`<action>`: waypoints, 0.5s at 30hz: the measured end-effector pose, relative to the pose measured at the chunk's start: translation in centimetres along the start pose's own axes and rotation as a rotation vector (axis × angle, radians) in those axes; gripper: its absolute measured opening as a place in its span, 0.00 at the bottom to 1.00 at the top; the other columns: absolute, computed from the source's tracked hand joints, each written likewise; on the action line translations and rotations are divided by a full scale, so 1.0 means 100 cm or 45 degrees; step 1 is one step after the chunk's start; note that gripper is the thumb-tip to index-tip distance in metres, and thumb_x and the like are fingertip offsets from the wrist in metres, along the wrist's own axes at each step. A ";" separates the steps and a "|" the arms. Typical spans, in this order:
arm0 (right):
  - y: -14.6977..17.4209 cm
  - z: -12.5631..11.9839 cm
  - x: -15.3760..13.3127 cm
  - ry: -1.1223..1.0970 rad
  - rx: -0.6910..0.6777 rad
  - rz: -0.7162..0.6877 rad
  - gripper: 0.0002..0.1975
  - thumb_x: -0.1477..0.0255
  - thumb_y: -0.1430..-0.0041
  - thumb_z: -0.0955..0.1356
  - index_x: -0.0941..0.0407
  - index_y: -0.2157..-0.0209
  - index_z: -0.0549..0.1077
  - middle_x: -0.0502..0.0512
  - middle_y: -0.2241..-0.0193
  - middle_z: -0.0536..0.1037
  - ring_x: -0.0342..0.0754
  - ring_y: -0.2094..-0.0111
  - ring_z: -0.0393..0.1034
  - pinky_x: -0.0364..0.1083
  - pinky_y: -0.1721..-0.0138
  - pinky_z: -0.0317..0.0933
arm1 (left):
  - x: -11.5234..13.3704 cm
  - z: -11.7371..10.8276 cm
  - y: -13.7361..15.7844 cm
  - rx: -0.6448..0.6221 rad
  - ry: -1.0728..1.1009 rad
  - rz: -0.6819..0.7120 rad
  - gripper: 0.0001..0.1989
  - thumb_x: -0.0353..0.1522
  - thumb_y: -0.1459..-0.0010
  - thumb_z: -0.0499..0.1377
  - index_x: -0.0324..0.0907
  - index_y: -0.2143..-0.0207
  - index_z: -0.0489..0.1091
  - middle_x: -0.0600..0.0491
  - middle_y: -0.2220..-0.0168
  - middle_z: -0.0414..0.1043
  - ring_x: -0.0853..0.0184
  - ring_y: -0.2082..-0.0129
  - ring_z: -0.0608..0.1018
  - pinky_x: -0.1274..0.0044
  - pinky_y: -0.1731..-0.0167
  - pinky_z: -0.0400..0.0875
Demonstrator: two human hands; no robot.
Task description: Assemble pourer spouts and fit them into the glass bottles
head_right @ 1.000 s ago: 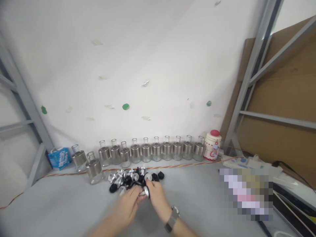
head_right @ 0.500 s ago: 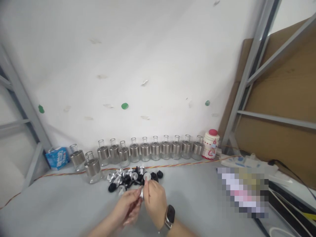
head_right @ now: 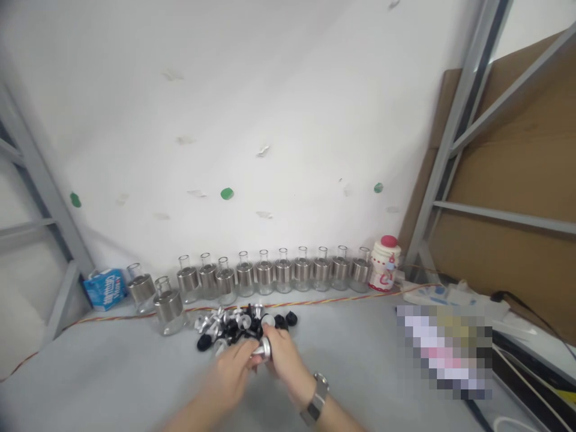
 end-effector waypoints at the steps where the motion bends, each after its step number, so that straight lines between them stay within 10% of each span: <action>1: 0.003 0.002 -0.004 -0.068 -0.050 0.031 0.22 0.53 0.50 0.60 0.55 0.85 0.57 0.42 0.92 0.55 0.37 0.90 0.43 0.39 0.87 0.36 | 0.000 -0.003 -0.002 0.033 -0.092 0.080 0.11 0.28 0.42 0.44 0.40 0.65 0.65 0.48 0.72 0.72 0.64 0.75 0.72 0.75 0.75 0.64; 9: 0.003 -0.003 -0.016 -0.139 -0.004 -0.207 0.22 0.49 0.52 0.60 0.55 0.80 0.59 0.40 0.91 0.54 0.36 0.90 0.45 0.38 0.89 0.39 | -0.007 -0.013 -0.005 0.102 -0.316 0.225 0.14 0.30 0.43 0.49 0.40 0.53 0.60 0.47 0.65 0.71 0.62 0.66 0.73 0.73 0.69 0.68; 15: 0.009 -0.007 -0.026 0.230 -0.018 -0.515 0.16 0.60 0.44 0.60 0.55 0.79 0.57 0.42 0.84 0.52 0.38 0.83 0.48 0.39 0.81 0.46 | -0.004 -0.014 -0.004 -0.016 0.488 -0.207 0.14 0.35 0.40 0.42 0.42 0.57 0.61 0.49 0.67 0.71 0.66 0.67 0.73 0.75 0.69 0.69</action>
Point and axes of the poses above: each hand's wrist, its own y-axis away from the middle knuckle, its own z-axis out of the palm, x = y × z, the point moved 4 cm from there along -y, towards the middle knuckle
